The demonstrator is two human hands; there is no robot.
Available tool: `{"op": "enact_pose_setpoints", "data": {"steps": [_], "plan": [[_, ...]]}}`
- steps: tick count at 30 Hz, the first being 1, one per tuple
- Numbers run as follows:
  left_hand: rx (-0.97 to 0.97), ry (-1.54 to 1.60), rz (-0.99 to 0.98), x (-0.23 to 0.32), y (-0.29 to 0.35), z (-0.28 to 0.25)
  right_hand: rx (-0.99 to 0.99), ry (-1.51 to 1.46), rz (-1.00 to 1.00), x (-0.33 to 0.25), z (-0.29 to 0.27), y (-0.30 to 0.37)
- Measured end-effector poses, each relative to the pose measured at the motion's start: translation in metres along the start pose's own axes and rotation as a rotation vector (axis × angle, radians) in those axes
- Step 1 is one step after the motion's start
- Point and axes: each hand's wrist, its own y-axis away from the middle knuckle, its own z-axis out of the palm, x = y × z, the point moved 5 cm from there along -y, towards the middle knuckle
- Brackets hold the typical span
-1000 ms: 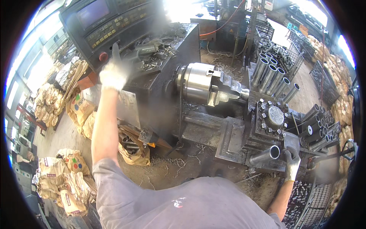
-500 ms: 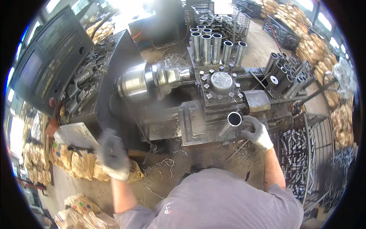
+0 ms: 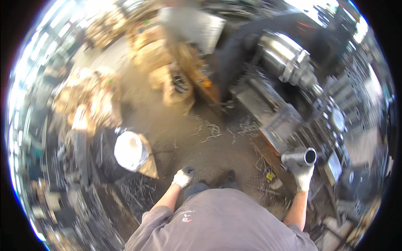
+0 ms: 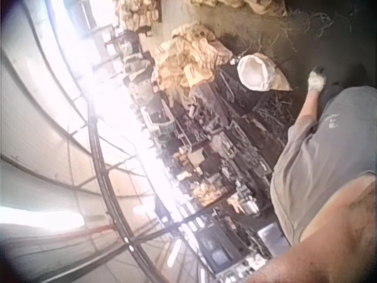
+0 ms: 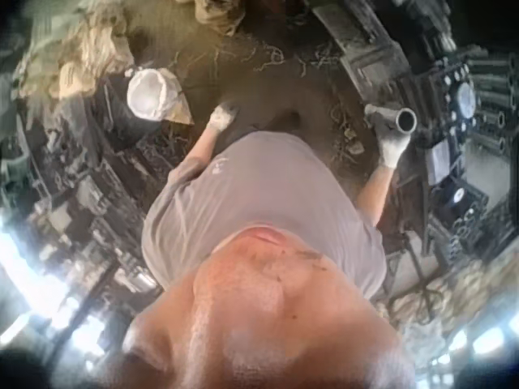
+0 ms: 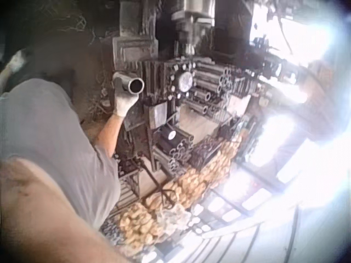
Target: The person operates a metal turning lathe, repeatedly loading cylindrical metal tubes into the chuck, securing them, and removing finished parts. They also handle large sacks, pouring their contents into a bucket, and place processed metal pieces into a wire basket.
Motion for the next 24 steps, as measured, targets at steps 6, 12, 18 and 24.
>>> {"op": "enact_pose_setpoints", "data": {"steps": [6,12,18,24], "plan": [[0.179,0.246,-0.171,-0.128,0.113,-0.016,-0.570,0.163,-0.157,-0.051,0.201,0.051],[0.608,0.546,-0.581,-0.347,0.259,0.026,-1.270,0.308,-0.682,-0.074,0.445,0.213],[1.389,1.632,-0.928,-0.460,0.400,0.198,-1.823,0.010,-1.134,-0.131,0.585,0.442],[2.362,1.335,-1.711,-0.371,0.511,0.332,-2.135,0.067,-1.172,-0.214,0.676,0.618]]}}
